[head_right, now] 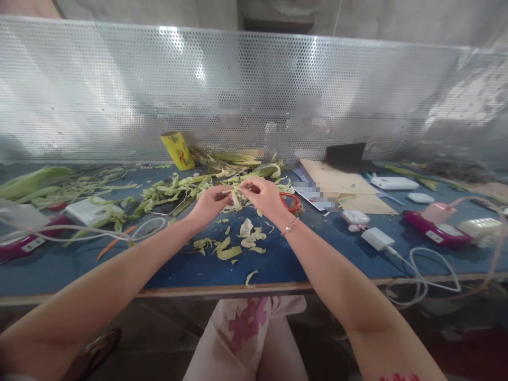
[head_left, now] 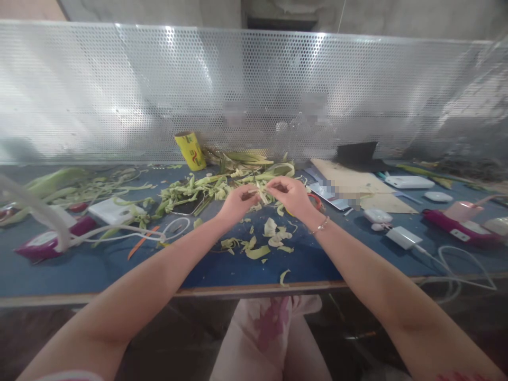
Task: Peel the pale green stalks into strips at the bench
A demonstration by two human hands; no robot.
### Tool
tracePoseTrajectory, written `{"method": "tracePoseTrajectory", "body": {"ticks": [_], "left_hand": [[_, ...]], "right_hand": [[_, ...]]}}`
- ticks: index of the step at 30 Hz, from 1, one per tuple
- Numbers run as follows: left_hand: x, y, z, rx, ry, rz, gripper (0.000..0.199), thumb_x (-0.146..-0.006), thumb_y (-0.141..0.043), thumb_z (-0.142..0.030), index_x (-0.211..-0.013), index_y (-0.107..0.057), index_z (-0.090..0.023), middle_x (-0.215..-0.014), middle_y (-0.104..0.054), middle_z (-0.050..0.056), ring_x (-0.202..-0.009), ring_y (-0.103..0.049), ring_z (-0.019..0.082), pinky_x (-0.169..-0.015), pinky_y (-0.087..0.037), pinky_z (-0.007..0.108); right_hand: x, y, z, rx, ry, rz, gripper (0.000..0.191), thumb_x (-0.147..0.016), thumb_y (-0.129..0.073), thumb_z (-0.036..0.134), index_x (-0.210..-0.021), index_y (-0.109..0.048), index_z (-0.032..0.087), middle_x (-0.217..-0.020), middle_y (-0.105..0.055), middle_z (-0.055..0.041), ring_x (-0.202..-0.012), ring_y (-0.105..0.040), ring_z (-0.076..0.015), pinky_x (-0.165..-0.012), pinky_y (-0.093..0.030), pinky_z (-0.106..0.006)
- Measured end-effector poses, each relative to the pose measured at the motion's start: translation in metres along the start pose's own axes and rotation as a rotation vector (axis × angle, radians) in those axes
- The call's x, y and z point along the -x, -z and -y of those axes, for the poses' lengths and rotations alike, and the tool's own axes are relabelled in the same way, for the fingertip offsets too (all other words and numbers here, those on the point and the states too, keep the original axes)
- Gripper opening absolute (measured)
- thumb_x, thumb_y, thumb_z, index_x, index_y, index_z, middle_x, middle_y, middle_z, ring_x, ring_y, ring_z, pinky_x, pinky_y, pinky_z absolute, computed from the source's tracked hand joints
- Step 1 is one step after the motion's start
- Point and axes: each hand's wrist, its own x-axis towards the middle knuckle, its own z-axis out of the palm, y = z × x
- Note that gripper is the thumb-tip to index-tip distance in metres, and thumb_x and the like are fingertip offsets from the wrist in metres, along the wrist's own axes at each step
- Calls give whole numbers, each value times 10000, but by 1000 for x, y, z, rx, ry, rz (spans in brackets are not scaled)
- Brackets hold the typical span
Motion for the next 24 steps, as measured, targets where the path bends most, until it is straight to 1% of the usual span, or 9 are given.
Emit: {"method": "tracePoseTrajectory", "body": {"ticks": [5, 7, 9, 11, 13, 16, 18, 21, 24], "left_hand": [[1, 0, -7, 43, 12, 77, 262, -648, -668, -311, -824, -602, -128, -697, -618, 25, -671, -575, 128, -706, -460, 289], [1, -1, -7, 53, 0, 99, 232, -662, -658, -300, -803, -590, -129, -665, -597, 13, -650, -560, 118, -679, -451, 276], [1, -1, -5, 76, -6, 117, 211, -679, -642, -298, -792, -568, -136, -590, -537, -20, -568, -503, 90, -598, -419, 247], [1, -2, -4, 106, -4, 133, 206, -686, -637, -296, -791, -549, -143, -532, -465, -52, -494, -416, 63, -523, -359, 222], [2, -3, -3, 132, 3, 150, 227, -682, -644, -298, -816, -548, -142, -538, -455, -55, -473, -359, 48, -490, -309, 211], [5, -3, -5, 153, 29, 142, 307, -670, -667, -333, -877, -558, -135, -592, -489, -37, -489, -345, 45, -480, -283, 209], [6, -3, -6, 149, 37, 130, 348, -667, -673, -373, -895, -562, -134, -582, -480, -39, -485, -340, 47, -474, -274, 212], [6, -3, -7, 114, 38, 126, 377, -679, -660, -421, -899, -563, -130, -565, -478, -38, -470, -321, 46, -465, -260, 215], [6, -4, -8, 96, 29, 115, 385, -682, -654, -437, -898, -564, -131, -572, -484, -35, -471, -310, 43, -461, -254, 211]], "right_hand": [[1, 1, 1, 13, 19, 1, 168, -768, -588, 334, -791, -667, 187, -769, -684, -41, -692, -621, -147, -653, -502, -286], [1, 0, 2, 10, 25, -4, 168, -770, -588, 332, -796, -669, 188, -770, -685, -40, -683, -620, -145, -640, -502, -280], [2, 0, 5, 12, 38, -7, 173, -776, -584, 327, -832, -676, 191, -798, -692, -43, -694, -625, -147, -636, -504, -278], [2, 0, 7, 29, 70, -4, 181, -787, -576, 315, -874, -684, 199, -852, -699, -47, -734, -634, -154, -647, -506, -279], [2, 0, 8, 64, 117, 4, 178, -797, -568, 299, -886, -694, 212, -882, -701, -43, -756, -634, -155, -652, -504, -279], [1, 0, 7, 119, 182, 14, 167, -813, -555, 280, -871, -706, 237, -850, -700, -28, -747, -628, -150, -667, -501, -282], [0, 1, 6, 139, 213, 27, 170, -826, -548, 275, -882, -707, 253, -852, -699, -22, -774, -629, -154, -705, -503, -294], [0, 1, 6, 143, 253, 62, 189, -849, -523, 260, -904, -704, 266, -890, -700, -18, -821, -632, -156, -754, -502, -303], [1, 1, 9, 141, 286, 43, 205, -863, -504, 257, -925, -700, 265, -899, -700, -21, -835, -633, -156, -773, -504, -306]]}}
